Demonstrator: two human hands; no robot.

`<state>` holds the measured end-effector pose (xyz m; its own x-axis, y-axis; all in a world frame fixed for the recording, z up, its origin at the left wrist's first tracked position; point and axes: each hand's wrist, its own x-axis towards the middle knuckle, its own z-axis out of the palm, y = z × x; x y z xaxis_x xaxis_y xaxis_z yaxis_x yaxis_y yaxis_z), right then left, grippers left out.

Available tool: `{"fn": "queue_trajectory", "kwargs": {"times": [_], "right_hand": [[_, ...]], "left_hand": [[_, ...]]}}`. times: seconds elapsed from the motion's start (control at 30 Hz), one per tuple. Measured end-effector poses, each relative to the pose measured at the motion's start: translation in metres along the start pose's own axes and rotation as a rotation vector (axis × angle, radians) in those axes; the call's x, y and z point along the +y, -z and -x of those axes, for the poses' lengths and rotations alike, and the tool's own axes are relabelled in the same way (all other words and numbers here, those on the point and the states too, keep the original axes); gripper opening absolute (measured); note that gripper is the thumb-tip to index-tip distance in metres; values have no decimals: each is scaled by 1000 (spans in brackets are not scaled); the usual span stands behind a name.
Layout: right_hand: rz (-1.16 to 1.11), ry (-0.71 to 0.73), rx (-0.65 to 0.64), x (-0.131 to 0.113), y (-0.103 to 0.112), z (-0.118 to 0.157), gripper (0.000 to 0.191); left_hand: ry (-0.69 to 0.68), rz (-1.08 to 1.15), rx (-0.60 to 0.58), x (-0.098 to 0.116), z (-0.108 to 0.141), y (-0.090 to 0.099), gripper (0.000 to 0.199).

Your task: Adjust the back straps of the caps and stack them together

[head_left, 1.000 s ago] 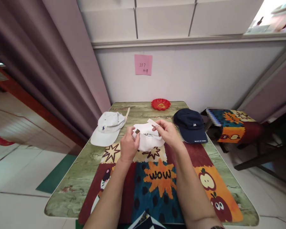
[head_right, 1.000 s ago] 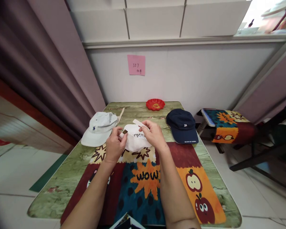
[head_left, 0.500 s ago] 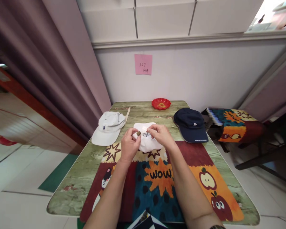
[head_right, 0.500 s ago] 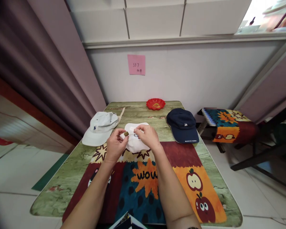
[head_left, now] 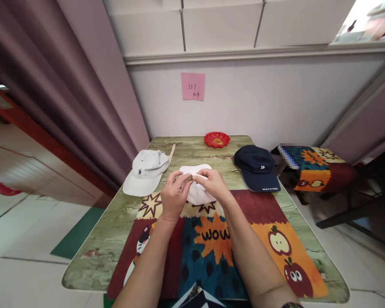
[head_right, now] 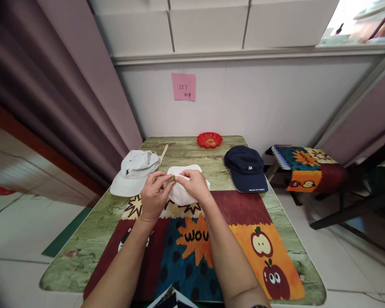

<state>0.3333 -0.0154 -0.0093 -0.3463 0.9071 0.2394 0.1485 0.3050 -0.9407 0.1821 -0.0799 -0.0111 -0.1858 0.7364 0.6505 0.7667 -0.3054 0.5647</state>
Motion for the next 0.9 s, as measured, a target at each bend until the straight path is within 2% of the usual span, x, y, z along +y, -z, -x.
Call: {"fn": "queue_trajectory", "kwargs": {"times": [0.1, 0.27, 0.37, 0.43, 0.53, 0.67, 0.77, 0.9], "right_hand": [[-52, -11, 18, -2, -1, 0, 26], [-150, -31, -1, -5, -2, 1, 25], [-165, -27, -11, -7, -3, 1, 25], [-158, -29, 4, -7, -3, 0, 27], [-143, -25, 71, -5, -2, -1, 30], [-81, 8, 134, -6, 1, -1, 26], [-16, 35, 104, -12, 2, 2, 24], [97, 37, 74, -17, -1, 5, 22]], "left_hand": [[123, 131, 8, 7, 0, -2, 17], [633, 818, 48, 13, -4, -10, 31], [838, 1031, 73, 12, -6, -12, 34], [892, 1067, 119, 10, -7, -11, 33], [867, 1055, 205, 9, -8, -10, 30], [869, 1115, 179, 12, -8, -8, 22], [1000, 1239, 141, 13, -10, -7, 10], [1246, 1348, 142, 11, -13, -6, 12]]}}
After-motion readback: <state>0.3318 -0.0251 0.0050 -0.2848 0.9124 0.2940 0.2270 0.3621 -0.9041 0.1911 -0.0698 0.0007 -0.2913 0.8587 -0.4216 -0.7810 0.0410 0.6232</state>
